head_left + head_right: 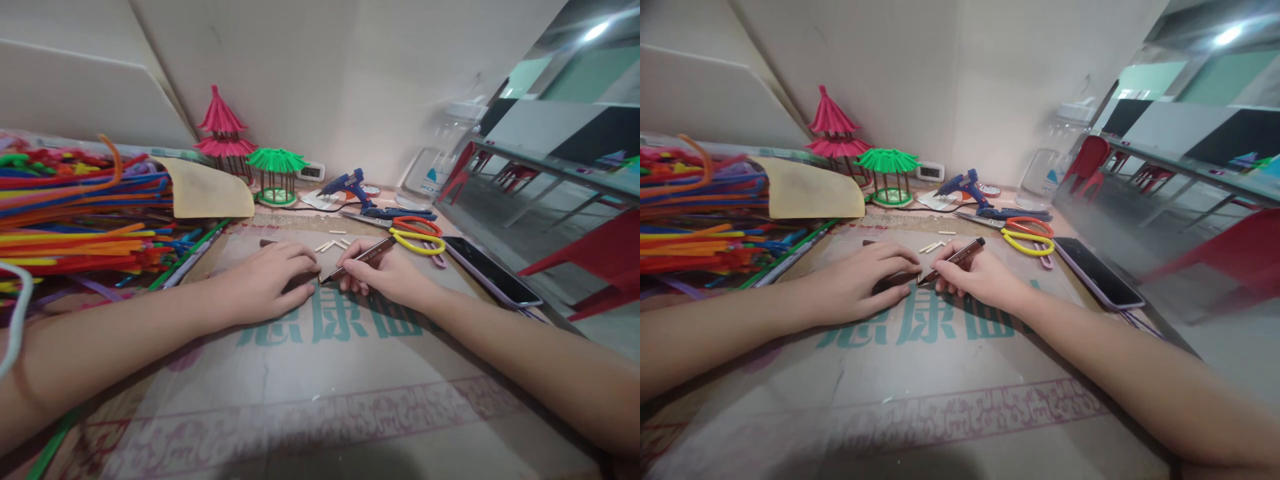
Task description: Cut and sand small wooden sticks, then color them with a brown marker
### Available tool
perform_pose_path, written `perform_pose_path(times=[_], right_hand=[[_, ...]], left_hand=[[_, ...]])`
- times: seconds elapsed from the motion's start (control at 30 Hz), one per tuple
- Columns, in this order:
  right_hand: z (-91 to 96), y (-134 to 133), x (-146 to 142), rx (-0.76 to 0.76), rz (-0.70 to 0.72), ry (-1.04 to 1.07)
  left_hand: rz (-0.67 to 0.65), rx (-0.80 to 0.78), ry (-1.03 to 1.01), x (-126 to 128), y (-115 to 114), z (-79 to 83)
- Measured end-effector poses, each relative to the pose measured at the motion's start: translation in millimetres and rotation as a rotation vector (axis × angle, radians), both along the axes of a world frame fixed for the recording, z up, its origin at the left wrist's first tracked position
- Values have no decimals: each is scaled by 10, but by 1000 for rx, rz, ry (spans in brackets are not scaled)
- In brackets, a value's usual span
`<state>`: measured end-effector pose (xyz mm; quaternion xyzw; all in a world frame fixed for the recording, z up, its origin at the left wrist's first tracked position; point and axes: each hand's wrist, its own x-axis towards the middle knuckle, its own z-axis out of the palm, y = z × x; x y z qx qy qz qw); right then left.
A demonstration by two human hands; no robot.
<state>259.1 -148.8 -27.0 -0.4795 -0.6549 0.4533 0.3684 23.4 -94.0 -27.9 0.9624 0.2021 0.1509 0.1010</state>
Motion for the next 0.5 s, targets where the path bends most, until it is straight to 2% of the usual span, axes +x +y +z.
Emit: perform_pose_path(times=[0.17,0.5], right_hand=[[-24,6,-6,11,-45,46],[0,6,-7,-10,-21,5]], left_hand=[[-17,10,-14,5,-4,4],[-9,7,-13,0,3,1]])
